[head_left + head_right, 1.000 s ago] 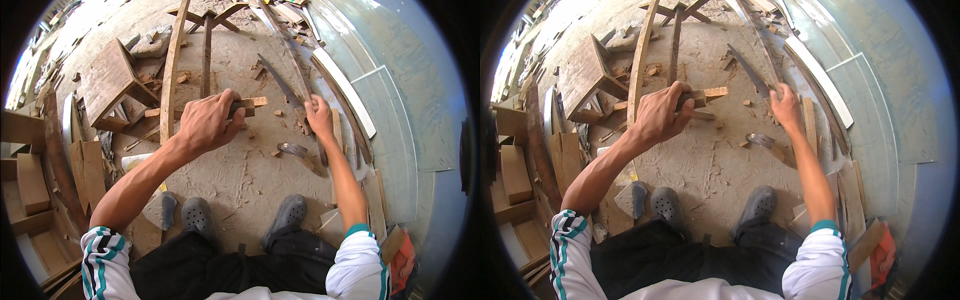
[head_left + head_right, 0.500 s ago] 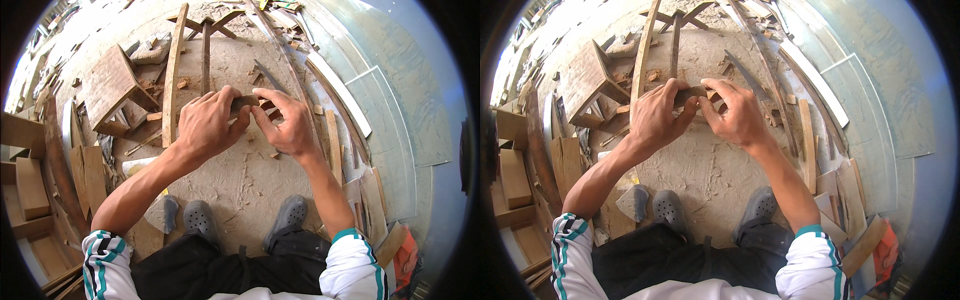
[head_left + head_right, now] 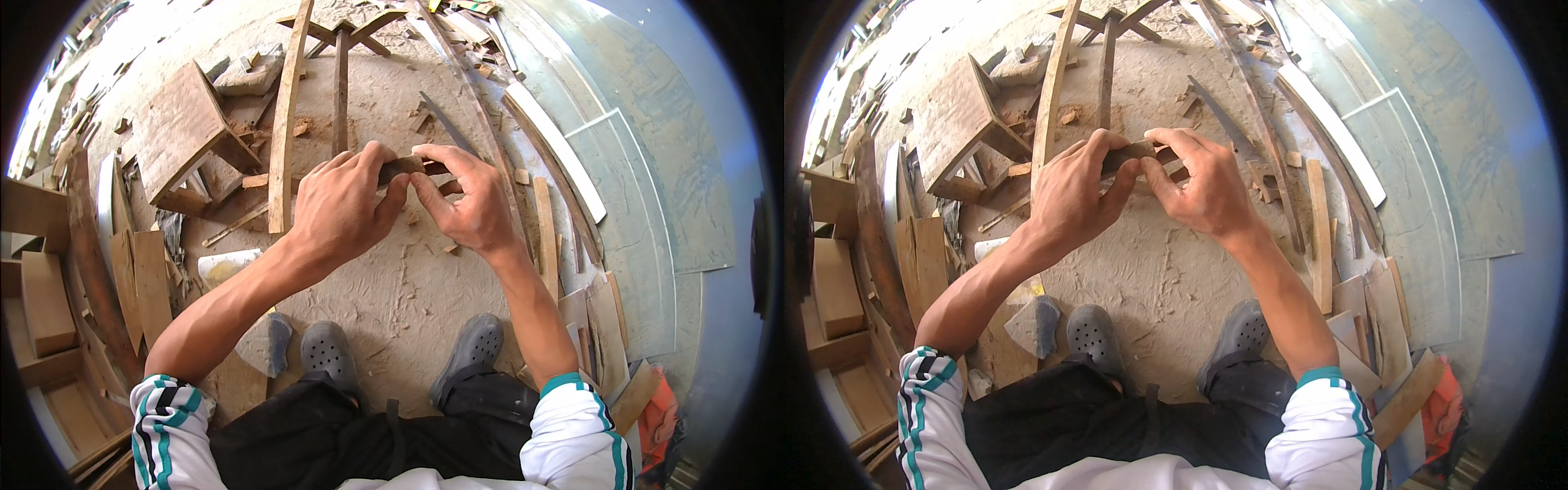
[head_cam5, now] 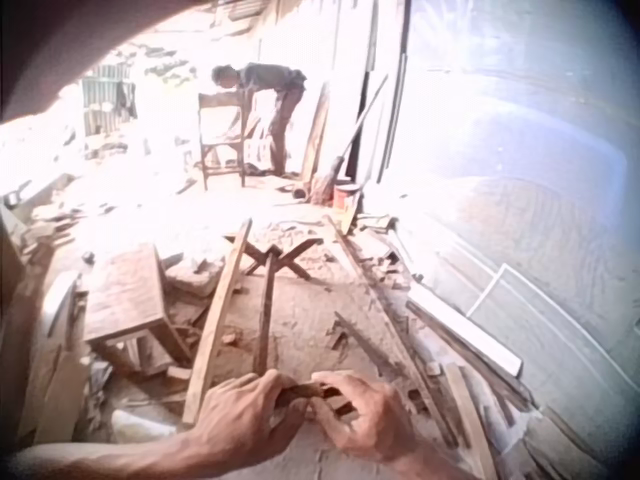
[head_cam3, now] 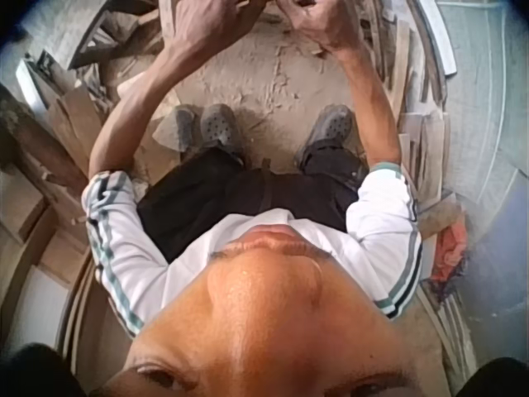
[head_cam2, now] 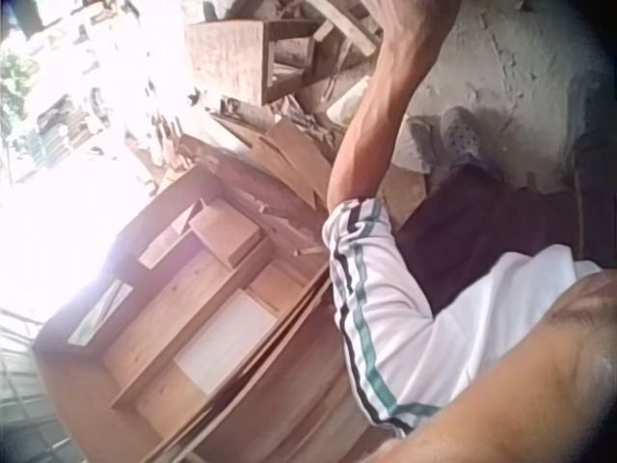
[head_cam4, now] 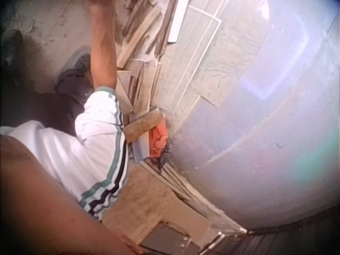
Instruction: The person sits on the floor and assembles a wooden frame by fitting small wooden pieces into slots. They use a hand saw to trim a larger plank and repeatedly test the fit of the components.
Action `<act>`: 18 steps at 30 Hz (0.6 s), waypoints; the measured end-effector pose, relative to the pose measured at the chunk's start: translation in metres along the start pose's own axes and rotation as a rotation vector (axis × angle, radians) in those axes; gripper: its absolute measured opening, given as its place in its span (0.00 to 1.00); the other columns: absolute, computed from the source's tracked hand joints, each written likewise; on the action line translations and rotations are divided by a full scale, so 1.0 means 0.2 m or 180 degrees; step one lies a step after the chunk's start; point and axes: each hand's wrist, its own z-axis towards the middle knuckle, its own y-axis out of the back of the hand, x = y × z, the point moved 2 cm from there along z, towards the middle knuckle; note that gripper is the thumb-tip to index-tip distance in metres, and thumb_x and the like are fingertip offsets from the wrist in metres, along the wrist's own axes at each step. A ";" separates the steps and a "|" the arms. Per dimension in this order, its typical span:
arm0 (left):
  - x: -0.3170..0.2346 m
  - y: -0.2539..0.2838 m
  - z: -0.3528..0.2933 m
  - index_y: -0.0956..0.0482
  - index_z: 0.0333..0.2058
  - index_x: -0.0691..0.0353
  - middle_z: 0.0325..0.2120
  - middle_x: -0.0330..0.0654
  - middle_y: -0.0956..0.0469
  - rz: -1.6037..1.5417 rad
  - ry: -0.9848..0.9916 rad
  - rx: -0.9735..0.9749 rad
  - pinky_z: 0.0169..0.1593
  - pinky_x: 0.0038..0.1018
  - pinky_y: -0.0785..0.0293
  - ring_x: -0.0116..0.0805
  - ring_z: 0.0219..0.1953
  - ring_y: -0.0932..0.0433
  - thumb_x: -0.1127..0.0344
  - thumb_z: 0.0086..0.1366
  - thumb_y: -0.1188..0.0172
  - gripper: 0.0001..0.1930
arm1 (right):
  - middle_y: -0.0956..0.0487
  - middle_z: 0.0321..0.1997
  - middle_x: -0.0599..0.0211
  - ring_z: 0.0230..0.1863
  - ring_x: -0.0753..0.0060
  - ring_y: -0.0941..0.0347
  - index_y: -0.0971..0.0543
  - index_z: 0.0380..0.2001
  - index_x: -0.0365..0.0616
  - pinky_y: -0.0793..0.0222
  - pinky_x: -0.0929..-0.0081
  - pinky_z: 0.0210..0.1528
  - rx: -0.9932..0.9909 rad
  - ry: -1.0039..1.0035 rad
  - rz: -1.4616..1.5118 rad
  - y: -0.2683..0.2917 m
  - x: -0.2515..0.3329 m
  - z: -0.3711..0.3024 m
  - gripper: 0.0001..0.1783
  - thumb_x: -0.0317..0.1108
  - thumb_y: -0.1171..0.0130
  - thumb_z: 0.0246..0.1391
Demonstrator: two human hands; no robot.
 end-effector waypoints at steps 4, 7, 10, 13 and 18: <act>0.01 -0.01 0.00 0.28 0.44 0.66 0.32 0.53 0.17 -0.0116 0.0177 0.0147 0.40 0.41 0.22 0.51 0.36 0.16 0.58 0.71 0.43 0.15 | 0.17 0.46 0.55 0.43 0.68 0.17 0.20 0.50 0.37 0.16 0.75 0.37 -0.0075 -0.0005 0.0086 -0.03 -0.03 0.00 0.17 0.30 0.34 0.57; 0.02 -0.02 0.00 0.28 0.44 0.67 0.32 0.55 0.17 -0.0307 0.0305 0.0267 0.41 0.42 0.22 0.52 0.37 0.16 0.59 0.71 0.43 0.15 | 0.18 0.46 0.55 0.42 0.69 0.17 0.20 0.49 0.36 0.16 0.75 0.38 -0.0016 -0.0191 0.0191 -0.05 -0.06 0.00 0.17 0.29 0.34 0.57; 0.04 -0.02 0.00 0.27 0.44 0.68 0.32 0.56 0.17 -0.0585 0.0577 0.0476 0.41 0.42 0.23 0.54 0.37 0.17 0.60 0.71 0.44 0.14 | 0.18 0.46 0.55 0.42 0.69 0.17 0.20 0.48 0.35 0.15 0.75 0.38 0.0185 -0.0400 0.0211 -0.05 -0.07 0.00 0.17 0.28 0.34 0.56; 0.06 -0.03 0.01 0.27 0.44 0.68 0.32 0.57 0.17 -0.0758 0.0841 0.0705 0.42 0.42 0.24 0.54 0.38 0.17 0.61 0.71 0.44 0.14 | 0.16 0.39 0.53 0.37 0.63 0.15 0.19 0.43 0.33 0.18 0.71 0.40 0.0075 -0.0442 0.0319 -0.08 -0.06 0.00 0.17 0.27 0.33 0.49; 0.10 -0.06 0.00 0.25 0.46 0.69 0.34 0.54 0.17 -0.1090 0.0891 0.0858 0.41 0.37 0.24 0.45 0.35 0.17 0.60 0.72 0.43 0.16 | 0.16 0.39 0.52 0.36 0.63 0.16 0.19 0.43 0.32 0.19 0.70 0.40 0.0273 -0.0616 0.0236 -0.08 -0.06 -0.01 0.18 0.27 0.32 0.48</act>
